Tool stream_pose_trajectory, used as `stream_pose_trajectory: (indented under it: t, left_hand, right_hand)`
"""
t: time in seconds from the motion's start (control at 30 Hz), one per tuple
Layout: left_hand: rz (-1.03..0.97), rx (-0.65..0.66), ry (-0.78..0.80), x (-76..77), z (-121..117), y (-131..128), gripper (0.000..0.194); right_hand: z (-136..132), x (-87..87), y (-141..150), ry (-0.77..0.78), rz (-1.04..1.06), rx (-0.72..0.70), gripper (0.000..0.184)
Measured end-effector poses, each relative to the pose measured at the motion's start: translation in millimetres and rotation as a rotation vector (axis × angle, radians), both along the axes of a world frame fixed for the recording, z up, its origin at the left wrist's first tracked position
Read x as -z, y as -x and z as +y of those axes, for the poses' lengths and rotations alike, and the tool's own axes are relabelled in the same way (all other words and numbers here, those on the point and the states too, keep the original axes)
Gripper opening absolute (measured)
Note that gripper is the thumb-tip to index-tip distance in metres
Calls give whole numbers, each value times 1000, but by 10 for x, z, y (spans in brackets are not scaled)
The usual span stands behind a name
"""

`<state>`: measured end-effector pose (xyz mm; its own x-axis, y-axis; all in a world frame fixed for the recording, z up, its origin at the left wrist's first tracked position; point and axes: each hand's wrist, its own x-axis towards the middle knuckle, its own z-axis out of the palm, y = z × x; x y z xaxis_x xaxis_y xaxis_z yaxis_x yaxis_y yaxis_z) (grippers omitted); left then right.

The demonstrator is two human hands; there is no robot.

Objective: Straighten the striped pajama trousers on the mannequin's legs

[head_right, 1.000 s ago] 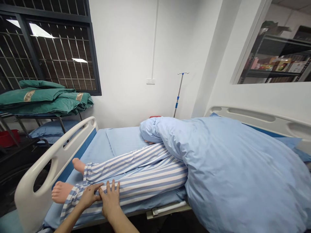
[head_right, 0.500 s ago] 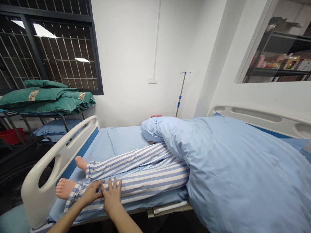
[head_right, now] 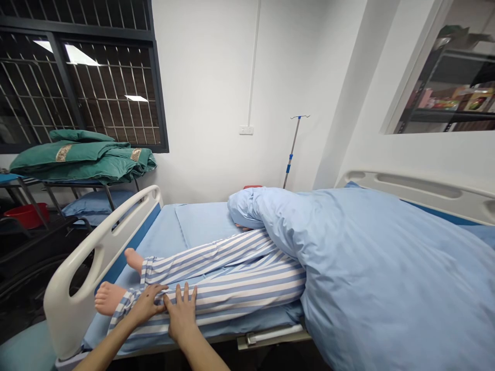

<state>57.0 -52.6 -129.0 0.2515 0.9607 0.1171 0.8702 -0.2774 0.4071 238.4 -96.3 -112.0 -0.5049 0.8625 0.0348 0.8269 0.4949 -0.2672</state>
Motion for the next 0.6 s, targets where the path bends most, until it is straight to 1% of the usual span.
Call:
stream_pose_trajectory:
  t: [0.13,0.23,0.47,0.6]
  left_hand:
    - [-20,4,-12,46,-3,53,49]
    - [-26,11,-20,41,-11,80,50]
    - [-36,21,-4,-78,5,30,50]
    - [-78,21,10,-134,44,-68,46]
  right_hand:
    - [-12,22,-26,-29,41,-13,66]
    - [-11,32,-31,-45,61,-19,67]
    - [-10,33,-55,-41,86,-22,70]
    - [-10,22,-148,-81,120,38,68]
